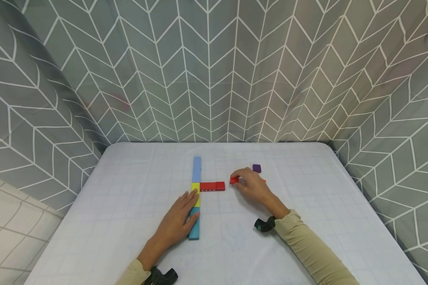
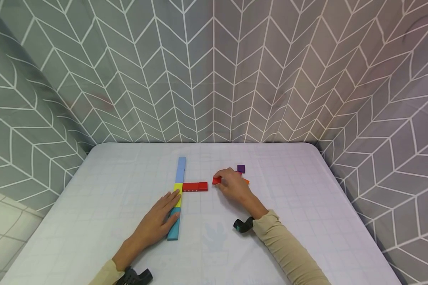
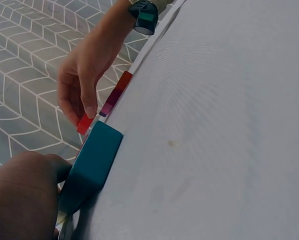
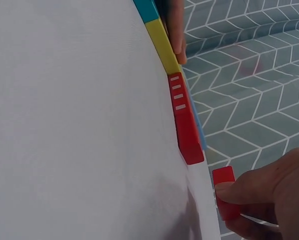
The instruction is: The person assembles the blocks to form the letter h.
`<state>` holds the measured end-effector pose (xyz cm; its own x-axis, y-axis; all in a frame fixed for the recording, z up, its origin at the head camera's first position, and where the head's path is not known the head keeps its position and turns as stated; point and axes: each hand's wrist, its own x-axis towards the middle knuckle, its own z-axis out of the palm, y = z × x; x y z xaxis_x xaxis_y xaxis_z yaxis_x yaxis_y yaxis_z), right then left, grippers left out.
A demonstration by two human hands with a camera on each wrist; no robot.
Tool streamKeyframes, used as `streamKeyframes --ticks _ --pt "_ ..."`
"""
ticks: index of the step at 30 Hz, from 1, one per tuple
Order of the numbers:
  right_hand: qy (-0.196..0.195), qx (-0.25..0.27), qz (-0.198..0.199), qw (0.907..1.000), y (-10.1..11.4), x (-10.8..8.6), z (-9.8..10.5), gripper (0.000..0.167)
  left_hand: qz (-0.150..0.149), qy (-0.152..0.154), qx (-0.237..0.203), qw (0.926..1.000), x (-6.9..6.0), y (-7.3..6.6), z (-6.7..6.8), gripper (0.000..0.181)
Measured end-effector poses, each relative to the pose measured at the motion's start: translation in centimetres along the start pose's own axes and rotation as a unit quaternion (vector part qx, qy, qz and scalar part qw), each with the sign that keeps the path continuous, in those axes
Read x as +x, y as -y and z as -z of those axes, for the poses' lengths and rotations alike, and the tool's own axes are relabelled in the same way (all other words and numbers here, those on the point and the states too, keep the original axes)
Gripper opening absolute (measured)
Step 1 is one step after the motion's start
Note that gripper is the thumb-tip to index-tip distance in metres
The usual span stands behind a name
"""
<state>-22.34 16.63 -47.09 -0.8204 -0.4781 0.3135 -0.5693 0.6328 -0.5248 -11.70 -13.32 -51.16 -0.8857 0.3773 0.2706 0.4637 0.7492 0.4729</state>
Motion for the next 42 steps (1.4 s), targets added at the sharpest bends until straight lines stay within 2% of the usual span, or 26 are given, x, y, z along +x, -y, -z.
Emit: streamKeyframes --ticks 5,12,20,29,36,42 --pt "0.007 0.005 0.012 0.9999 -0.1 -0.1 -0.3 0.027 0.006 0.012 -0.001 0.9999 0.1 0.1 0.0 0.063" --pt "0.029 0.003 0.002 0.9996 -0.1 -0.1 -0.9 0.028 0.007 0.017 0.004 0.9998 0.1 0.3 0.0 0.063" --pt "0.029 -0.006 0.02 0.9993 0.2 -0.3 -1.2 0.026 0.011 0.022 0.006 0.9997 0.0 0.3 0.0 0.063" --pt "0.036 -0.002 0.029 0.9989 0.2 -0.3 -1.6 0.025 0.003 0.006 0.007 1.0 0.0 0.3 -0.1 0.063" --pt "0.046 -0.012 0.022 0.9986 0.1 -0.4 -1.8 0.026 0.014 0.018 0.009 0.9997 0.0 0.2 -0.1 0.063" --pt "0.044 -0.009 0.028 0.9986 0.0 -0.3 -2.0 0.027 0.006 0.009 0.006 0.9999 0.0 0.1 -0.1 0.063"
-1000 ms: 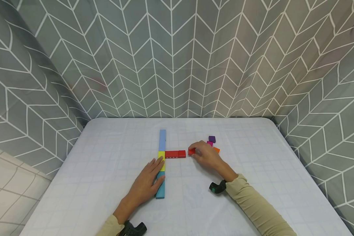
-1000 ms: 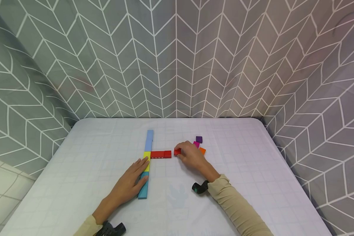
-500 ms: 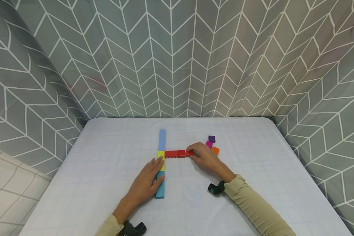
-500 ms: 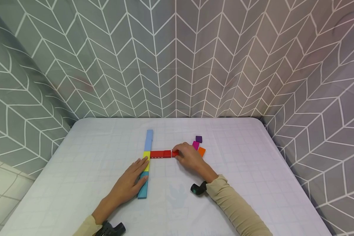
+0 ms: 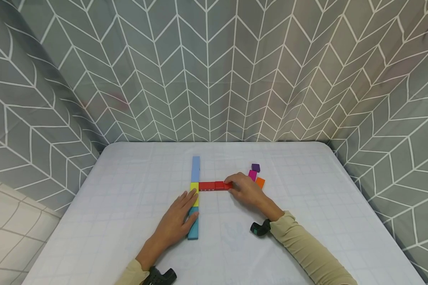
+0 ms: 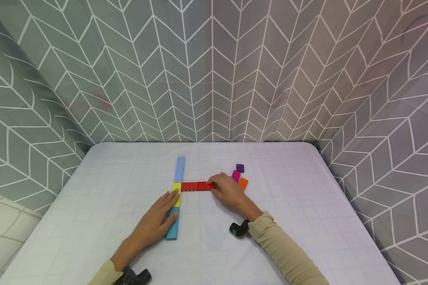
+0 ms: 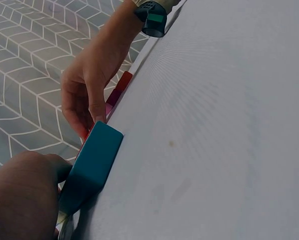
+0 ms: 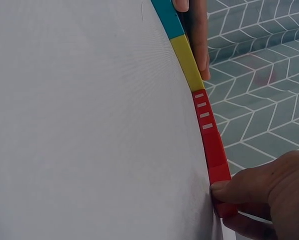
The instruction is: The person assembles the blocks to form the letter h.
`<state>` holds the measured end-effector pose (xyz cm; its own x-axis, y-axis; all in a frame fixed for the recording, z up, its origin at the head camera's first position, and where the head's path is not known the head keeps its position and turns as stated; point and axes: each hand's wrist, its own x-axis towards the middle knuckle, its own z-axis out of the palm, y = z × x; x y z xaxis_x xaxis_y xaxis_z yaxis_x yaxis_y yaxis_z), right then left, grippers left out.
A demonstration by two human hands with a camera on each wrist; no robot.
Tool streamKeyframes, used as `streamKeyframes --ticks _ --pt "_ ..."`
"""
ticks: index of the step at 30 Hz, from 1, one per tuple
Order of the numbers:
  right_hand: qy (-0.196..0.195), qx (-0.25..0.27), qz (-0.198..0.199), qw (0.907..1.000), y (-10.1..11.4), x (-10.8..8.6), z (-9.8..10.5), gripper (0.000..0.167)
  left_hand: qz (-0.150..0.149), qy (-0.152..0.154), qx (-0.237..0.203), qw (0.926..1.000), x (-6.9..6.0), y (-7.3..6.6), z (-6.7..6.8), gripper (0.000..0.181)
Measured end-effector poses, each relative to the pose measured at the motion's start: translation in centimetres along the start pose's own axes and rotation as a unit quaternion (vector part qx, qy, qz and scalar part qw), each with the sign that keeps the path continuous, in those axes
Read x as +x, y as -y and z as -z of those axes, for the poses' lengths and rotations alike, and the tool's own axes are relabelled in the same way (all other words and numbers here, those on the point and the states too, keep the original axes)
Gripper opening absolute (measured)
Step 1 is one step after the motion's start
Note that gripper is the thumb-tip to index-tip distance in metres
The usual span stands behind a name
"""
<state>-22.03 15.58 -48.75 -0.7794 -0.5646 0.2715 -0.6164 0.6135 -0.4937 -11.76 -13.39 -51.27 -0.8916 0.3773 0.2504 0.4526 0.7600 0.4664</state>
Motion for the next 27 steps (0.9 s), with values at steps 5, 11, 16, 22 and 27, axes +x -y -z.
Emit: streamKeyframes --ticks 5,11,16,22,27 --pt "-0.005 0.008 0.003 1.0 0.1 0.0 0.0 0.026 -0.006 -0.006 -0.008 0.9999 0.0 0.0 0.1 0.063" --pt "-0.018 0.011 -0.003 0.9998 0.1 0.1 0.3 0.026 -0.004 0.0 -0.004 1.0 0.0 0.1 0.0 0.063" --pt "-0.026 0.029 -0.039 0.9985 0.0 0.1 0.8 0.027 -0.002 0.0 -0.004 1.0 0.0 0.1 0.1 0.064" --pt "-0.042 0.012 -0.051 0.9978 -1.1 -0.2 1.3 0.022 0.003 0.005 -0.005 1.0 0.0 0.0 0.1 0.064" --pt "-0.044 -0.035 -0.075 0.9956 -2.0 -0.6 1.8 0.02 0.009 0.011 -0.007 0.9999 0.0 0.1 0.0 0.063"
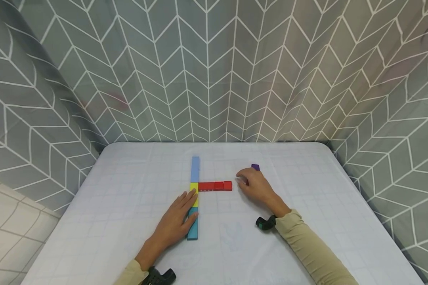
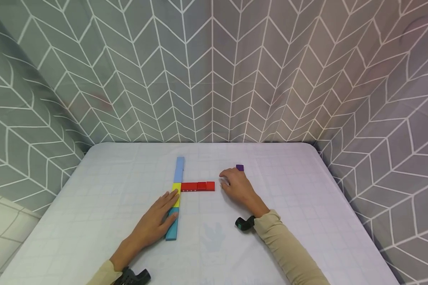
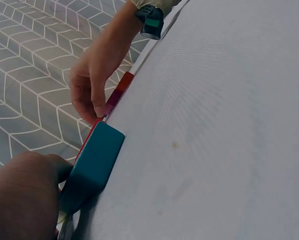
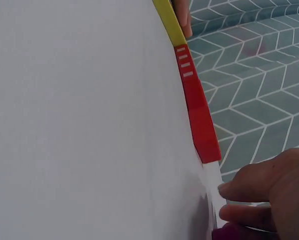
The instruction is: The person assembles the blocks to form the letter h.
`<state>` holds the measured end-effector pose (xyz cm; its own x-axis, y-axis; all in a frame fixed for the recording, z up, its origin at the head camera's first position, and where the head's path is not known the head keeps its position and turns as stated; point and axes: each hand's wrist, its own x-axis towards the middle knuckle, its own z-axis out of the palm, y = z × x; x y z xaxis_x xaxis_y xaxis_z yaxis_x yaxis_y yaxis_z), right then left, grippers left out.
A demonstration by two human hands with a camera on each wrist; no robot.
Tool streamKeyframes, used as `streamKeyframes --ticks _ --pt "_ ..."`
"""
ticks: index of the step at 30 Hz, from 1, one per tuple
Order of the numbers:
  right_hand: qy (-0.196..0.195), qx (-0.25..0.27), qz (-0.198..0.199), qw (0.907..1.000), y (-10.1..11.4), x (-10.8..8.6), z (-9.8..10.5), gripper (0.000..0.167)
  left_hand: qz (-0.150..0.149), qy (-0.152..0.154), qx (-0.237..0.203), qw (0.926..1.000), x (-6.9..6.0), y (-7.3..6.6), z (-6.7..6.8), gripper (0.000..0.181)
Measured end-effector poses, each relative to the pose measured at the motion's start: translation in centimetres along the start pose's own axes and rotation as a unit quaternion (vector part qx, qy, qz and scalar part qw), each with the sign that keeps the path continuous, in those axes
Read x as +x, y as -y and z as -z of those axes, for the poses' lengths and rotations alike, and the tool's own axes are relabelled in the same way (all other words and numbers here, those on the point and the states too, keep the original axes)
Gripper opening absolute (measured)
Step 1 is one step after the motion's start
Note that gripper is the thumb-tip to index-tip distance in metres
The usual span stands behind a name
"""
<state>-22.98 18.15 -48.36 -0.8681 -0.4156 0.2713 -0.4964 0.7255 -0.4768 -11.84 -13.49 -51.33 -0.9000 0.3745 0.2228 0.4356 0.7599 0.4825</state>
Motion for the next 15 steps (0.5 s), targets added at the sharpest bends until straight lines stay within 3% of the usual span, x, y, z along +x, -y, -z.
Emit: streamKeyframes --ticks 7,15 --pt "0.015 -0.024 -0.021 0.9994 -1.0 -1.2 1.0 0.027 0.001 0.008 0.003 1.0 0.0 -0.1 -0.1 0.064" --pt "-0.022 -0.011 -0.034 0.9991 -3.2 -2.3 2.4 0.032 -0.003 0.002 0.009 1.0 0.0 0.1 -0.1 0.063"
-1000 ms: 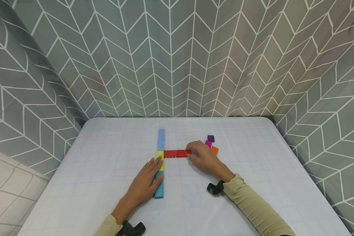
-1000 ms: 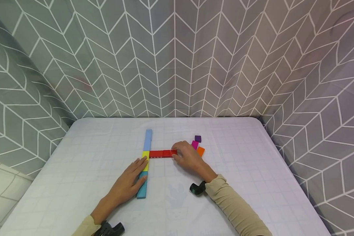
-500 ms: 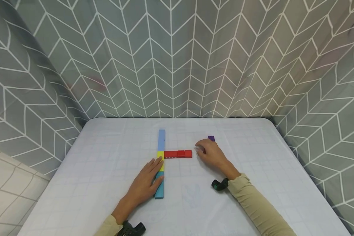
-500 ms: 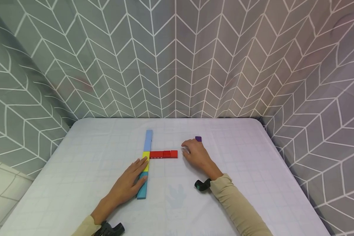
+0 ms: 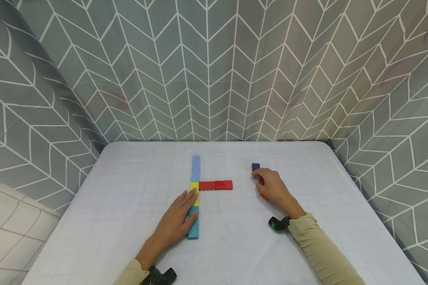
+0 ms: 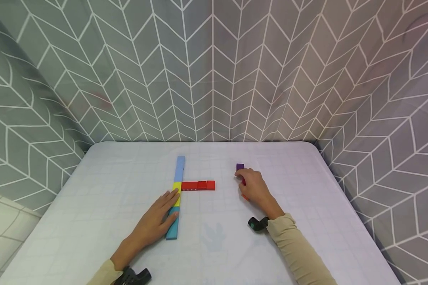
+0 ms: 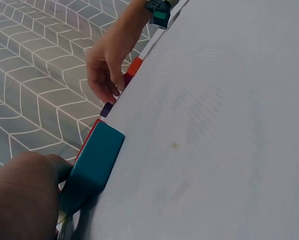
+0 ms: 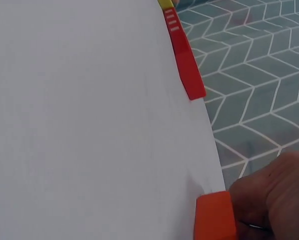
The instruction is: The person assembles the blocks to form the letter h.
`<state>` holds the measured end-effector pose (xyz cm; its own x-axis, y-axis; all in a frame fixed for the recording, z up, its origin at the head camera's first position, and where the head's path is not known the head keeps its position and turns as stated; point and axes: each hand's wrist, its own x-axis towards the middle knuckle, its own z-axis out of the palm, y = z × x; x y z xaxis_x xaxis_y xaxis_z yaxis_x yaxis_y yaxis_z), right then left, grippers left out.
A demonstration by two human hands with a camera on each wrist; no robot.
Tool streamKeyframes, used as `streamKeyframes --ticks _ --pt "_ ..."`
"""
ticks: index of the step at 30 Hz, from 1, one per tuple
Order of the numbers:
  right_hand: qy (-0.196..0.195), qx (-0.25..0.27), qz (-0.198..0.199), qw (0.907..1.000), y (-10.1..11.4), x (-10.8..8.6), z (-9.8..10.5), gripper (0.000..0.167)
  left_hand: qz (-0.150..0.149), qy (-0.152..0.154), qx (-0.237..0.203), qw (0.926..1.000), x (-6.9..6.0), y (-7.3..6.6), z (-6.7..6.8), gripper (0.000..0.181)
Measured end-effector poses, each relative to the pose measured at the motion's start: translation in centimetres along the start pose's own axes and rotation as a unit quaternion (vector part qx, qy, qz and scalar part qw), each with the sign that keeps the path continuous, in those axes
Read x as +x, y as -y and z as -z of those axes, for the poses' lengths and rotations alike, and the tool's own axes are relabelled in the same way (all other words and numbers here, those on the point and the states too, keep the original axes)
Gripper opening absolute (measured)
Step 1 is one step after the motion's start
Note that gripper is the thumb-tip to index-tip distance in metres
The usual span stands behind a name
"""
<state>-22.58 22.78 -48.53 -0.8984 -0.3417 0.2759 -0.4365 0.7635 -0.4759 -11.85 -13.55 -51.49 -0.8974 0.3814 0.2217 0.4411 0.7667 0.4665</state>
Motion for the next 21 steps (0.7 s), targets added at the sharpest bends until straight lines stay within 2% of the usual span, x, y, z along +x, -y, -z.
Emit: streamKeyframes --ticks 3,7,12,17,21 --pt "-0.011 -0.017 -0.017 0.9997 -0.6 0.1 0.2 0.028 0.002 0.002 -0.003 1.0 0.0 0.0 0.1 0.063" --pt "-0.016 -0.042 -0.06 0.9972 -1.0 0.5 0.3 0.024 0.004 0.005 0.0 1.0 0.0 -0.1 0.1 0.063" --pt "-0.024 -0.052 -0.1 0.9934 -1.1 1.4 0.2 0.038 -0.001 -0.004 0.001 1.0 0.0 0.0 0.2 0.062" --pt "-0.022 -0.044 -0.095 0.9943 -1.3 2.3 0.0 0.049 -0.003 -0.008 -0.003 1.0 0.0 0.0 0.1 0.062" --pt "-0.016 -0.038 -0.069 0.9967 -1.6 2.6 -0.3 0.045 -0.002 -0.005 -0.009 0.9999 0.0 0.1 0.0 0.062"
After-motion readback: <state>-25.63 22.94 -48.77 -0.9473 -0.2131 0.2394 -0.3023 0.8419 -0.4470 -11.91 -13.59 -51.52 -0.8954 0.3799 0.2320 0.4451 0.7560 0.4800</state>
